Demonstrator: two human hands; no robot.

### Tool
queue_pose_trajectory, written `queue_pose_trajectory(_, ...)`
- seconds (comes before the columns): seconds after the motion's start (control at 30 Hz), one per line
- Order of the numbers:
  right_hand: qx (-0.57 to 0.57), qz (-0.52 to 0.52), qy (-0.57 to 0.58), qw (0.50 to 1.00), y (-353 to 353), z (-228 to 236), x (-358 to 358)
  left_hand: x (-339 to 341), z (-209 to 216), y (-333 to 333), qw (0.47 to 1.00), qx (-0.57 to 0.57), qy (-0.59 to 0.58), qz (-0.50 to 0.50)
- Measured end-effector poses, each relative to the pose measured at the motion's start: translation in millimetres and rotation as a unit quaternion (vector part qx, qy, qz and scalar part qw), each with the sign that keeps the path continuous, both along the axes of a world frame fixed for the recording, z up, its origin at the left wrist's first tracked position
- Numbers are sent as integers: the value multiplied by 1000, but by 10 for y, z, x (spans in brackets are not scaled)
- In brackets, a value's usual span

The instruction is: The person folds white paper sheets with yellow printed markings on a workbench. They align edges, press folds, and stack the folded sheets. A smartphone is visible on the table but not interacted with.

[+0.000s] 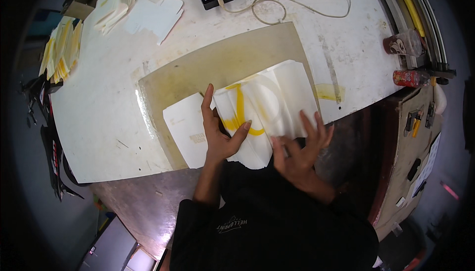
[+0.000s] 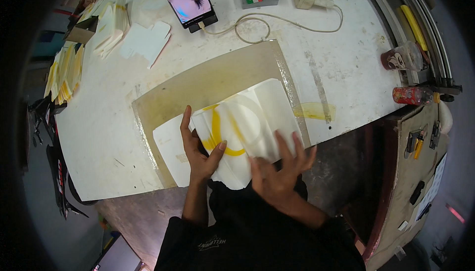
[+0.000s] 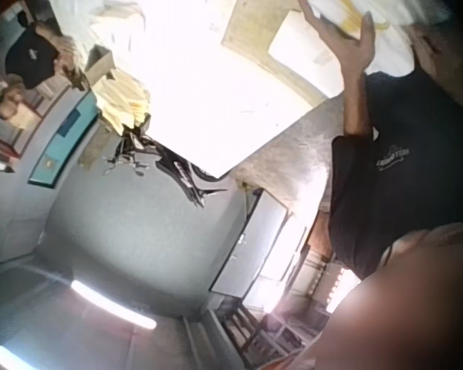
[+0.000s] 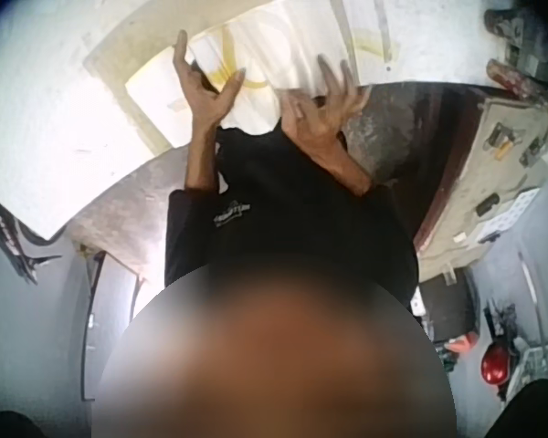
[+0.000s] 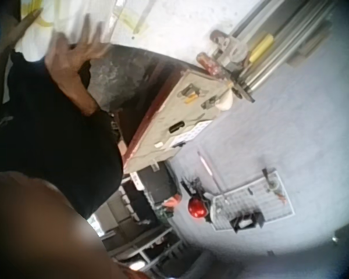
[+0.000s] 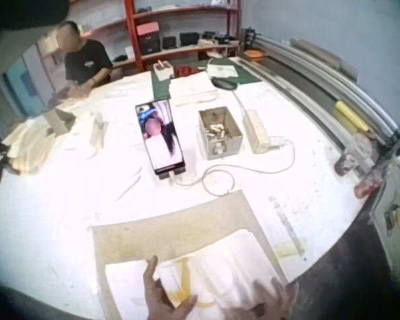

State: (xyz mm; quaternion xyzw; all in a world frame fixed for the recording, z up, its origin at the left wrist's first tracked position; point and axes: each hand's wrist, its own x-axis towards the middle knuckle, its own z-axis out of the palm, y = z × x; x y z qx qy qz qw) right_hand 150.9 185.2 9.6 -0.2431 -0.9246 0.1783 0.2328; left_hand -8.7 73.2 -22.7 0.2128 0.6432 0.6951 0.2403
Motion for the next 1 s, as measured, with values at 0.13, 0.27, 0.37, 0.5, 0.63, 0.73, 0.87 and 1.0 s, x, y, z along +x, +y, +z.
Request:
queue_pose_trajectory(0.13,-19,123,-11,992,-137,53,-11,-20,69,47,999,24,-4,-23)
queue_pose_trajectory(0.27,-45,78,27,996,17,69,58,-25,80,66,999,-13,29,-21)
queue_pose_trajectory(0.37,-12,-115,68,991,271,56,-30,-19,53,51,999,-10,27,-14)
queue_pose_trajectory(0.5,-10,-139,39,989,530,-75,90,0,72,65,1000,-2,9,3)
queue_pose_trajectory(0.63,-32,-134,72,988,520,-85,91,-22,16,30,999,-9,37,-6)
queue_pose_trajectory(0.73,19,-128,65,989,554,-83,108,-18,-27,19,999,-2,41,-5)
queue_pose_trajectory(0.87,96,-100,41,990,450,125,32,-19,34,29,999,-9,43,-5)
queue_pose_trajectory(1.0,9,61,54,997,223,174,17,-15,-20,11,999,-16,44,-2)
